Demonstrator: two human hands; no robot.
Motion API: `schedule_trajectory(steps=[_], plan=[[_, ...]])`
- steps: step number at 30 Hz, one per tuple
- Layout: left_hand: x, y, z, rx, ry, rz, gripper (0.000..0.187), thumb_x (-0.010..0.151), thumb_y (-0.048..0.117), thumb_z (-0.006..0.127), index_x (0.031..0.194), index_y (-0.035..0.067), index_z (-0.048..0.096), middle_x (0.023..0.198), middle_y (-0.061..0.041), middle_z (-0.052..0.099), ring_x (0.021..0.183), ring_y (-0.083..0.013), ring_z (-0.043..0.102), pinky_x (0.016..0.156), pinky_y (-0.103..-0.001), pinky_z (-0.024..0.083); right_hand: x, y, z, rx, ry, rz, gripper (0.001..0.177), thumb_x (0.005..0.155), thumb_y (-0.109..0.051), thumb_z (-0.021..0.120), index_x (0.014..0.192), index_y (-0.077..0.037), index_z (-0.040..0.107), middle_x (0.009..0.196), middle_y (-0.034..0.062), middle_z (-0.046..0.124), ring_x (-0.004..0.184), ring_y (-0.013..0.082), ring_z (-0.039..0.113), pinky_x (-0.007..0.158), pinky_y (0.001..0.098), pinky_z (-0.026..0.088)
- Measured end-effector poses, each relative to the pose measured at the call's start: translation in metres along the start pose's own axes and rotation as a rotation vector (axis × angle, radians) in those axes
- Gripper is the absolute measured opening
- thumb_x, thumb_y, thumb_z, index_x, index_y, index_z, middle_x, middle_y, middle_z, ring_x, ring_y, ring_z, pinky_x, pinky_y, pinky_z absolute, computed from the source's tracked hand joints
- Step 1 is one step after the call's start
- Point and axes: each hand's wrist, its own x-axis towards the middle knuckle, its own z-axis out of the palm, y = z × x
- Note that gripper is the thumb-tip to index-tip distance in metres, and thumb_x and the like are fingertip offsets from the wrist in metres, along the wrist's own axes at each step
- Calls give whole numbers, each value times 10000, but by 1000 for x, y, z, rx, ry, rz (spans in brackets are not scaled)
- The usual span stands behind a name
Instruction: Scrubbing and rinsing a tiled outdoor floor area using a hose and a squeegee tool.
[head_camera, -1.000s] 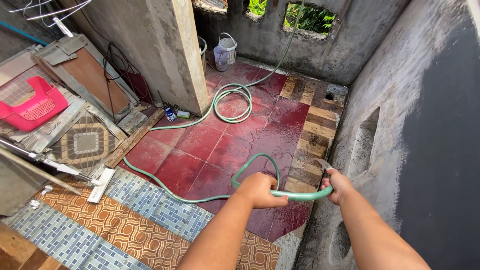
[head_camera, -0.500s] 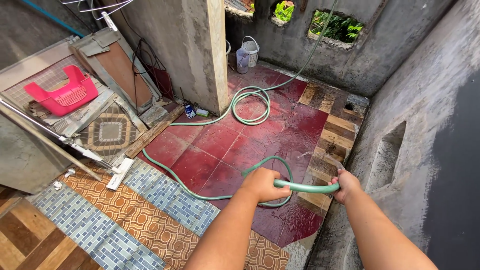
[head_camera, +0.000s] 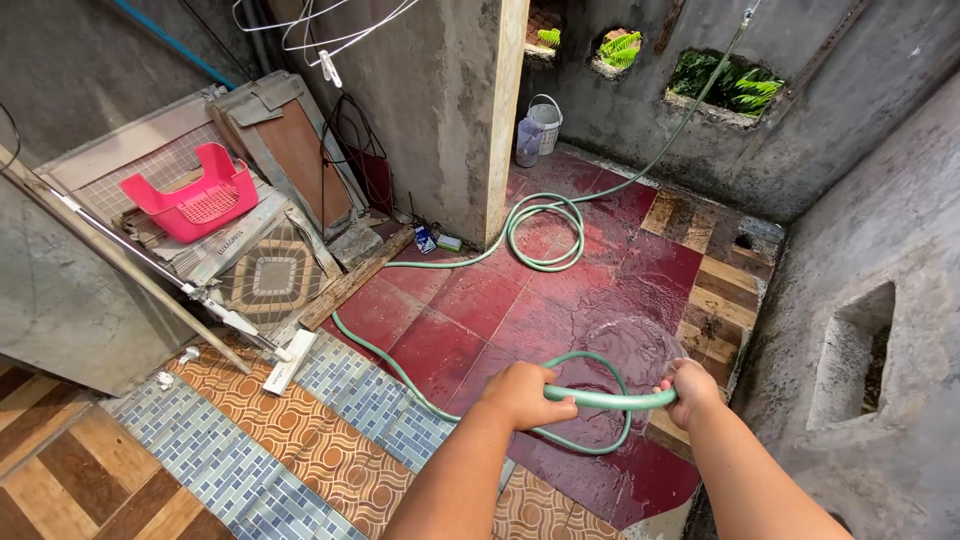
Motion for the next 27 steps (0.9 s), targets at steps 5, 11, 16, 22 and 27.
schedule_trajectory(steps=[5, 11, 16, 22, 27], plan=[[-12, -55, -45, 1, -137, -46, 540, 655, 572, 736, 975, 141, 798, 891, -151, 751, 878, -325, 735, 825, -434, 581, -25, 37, 58, -16, 5, 24, 135, 1070, -222, 466, 1193, -192, 514, 801, 37, 459, 594, 155, 436, 589, 388, 505], [-30, -104, -85, 3, -167, -63, 528, 678, 551, 741, 987, 125, 785, 877, -146, 753, 867, -308, 732, 820, -428, 576, -39, 80, 108, -54, 4, 101, 162, 1061, -247, 470, 1214, -243, 524, 833, 55, 488, 595, 154, 431, 562, 360, 475], [-41, -131, -101, -28, -199, -86, 532, 679, 534, 750, 998, 110, 784, 891, -141, 754, 877, -292, 737, 842, -409, 571, -49, 101, 134, -98, -26, 110, 185, 1059, -243, 490, 1241, -240, 521, 780, 66, 483, 549, 158, 419, 513, 355, 460], [-47, -144, -104, -56, -196, -120, 552, 670, 532, 744, 1034, 118, 769, 908, -141, 762, 898, -292, 736, 855, -414, 570, -60, 99, 148, -122, -56, 125, 183, 1061, -235, 478, 1243, -240, 480, 659, 52, 413, 505, 178, 410, 481, 369, 432], [-44, -150, -101, -91, -180, -143, 531, 689, 524, 729, 1027, 116, 767, 913, -141, 760, 901, -296, 732, 849, -420, 569, -68, 87, 160, -90, -5, 75, 219, 1065, -226, 463, 1281, -238, 431, 693, 69, 437, 520, 187, 428, 484, 394, 442]])
